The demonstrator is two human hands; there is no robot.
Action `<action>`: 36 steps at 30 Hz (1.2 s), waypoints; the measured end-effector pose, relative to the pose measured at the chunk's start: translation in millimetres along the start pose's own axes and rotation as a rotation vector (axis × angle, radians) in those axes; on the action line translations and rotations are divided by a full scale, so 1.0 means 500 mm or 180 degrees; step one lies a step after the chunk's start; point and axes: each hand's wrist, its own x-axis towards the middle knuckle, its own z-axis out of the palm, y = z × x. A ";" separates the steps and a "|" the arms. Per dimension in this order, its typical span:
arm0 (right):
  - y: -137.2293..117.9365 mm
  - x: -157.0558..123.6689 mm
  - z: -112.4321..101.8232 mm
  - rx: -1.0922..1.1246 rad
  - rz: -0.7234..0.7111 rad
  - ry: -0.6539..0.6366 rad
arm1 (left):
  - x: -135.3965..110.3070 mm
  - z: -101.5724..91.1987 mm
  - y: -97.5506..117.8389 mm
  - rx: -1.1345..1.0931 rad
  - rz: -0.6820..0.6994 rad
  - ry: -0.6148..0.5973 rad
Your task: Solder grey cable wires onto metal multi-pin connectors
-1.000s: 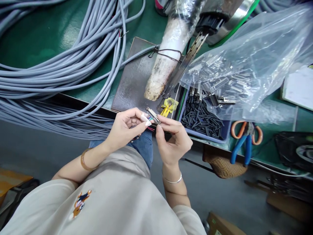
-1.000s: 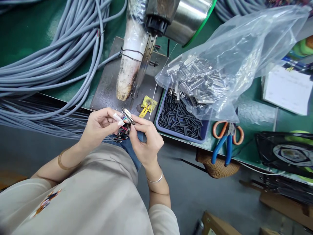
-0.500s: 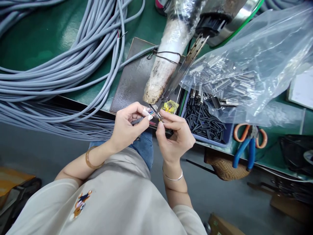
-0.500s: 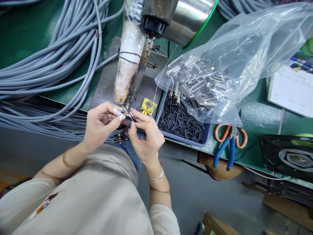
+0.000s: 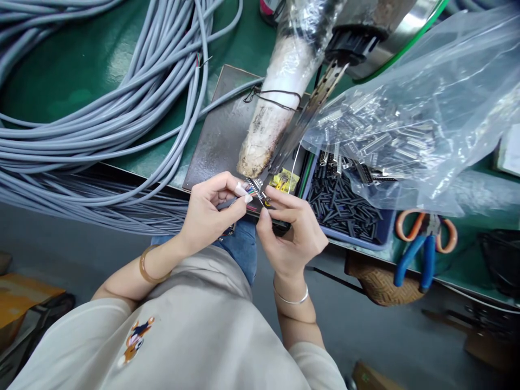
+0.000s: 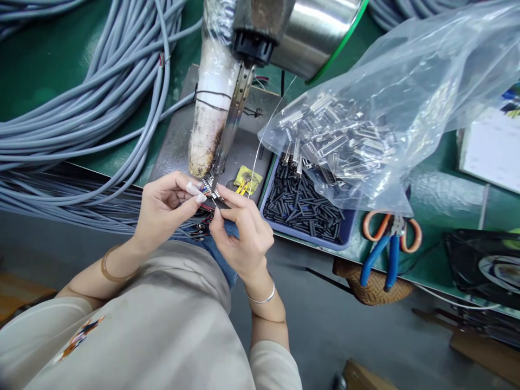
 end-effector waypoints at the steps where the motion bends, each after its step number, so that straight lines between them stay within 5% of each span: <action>1: 0.001 -0.002 0.000 -0.0006 -0.0009 -0.0015 | -0.001 -0.001 -0.002 -0.0005 -0.0024 -0.0021; 7: 0.004 -0.007 -0.003 0.0119 0.0163 0.0016 | -0.008 -0.004 -0.007 0.0137 0.0206 -0.0113; 18: 0.006 -0.001 -0.001 0.0026 0.0052 -0.0017 | -0.002 -0.019 -0.001 0.1357 0.1577 -0.0280; 28: -0.001 0.016 -0.001 -0.0142 -0.0002 0.0043 | 0.005 -0.017 0.011 0.1495 0.1761 -0.0255; 36: 0.000 -0.002 -0.008 -0.0389 -0.0274 -0.0130 | -0.006 -0.026 -0.001 0.1541 0.1232 -0.0586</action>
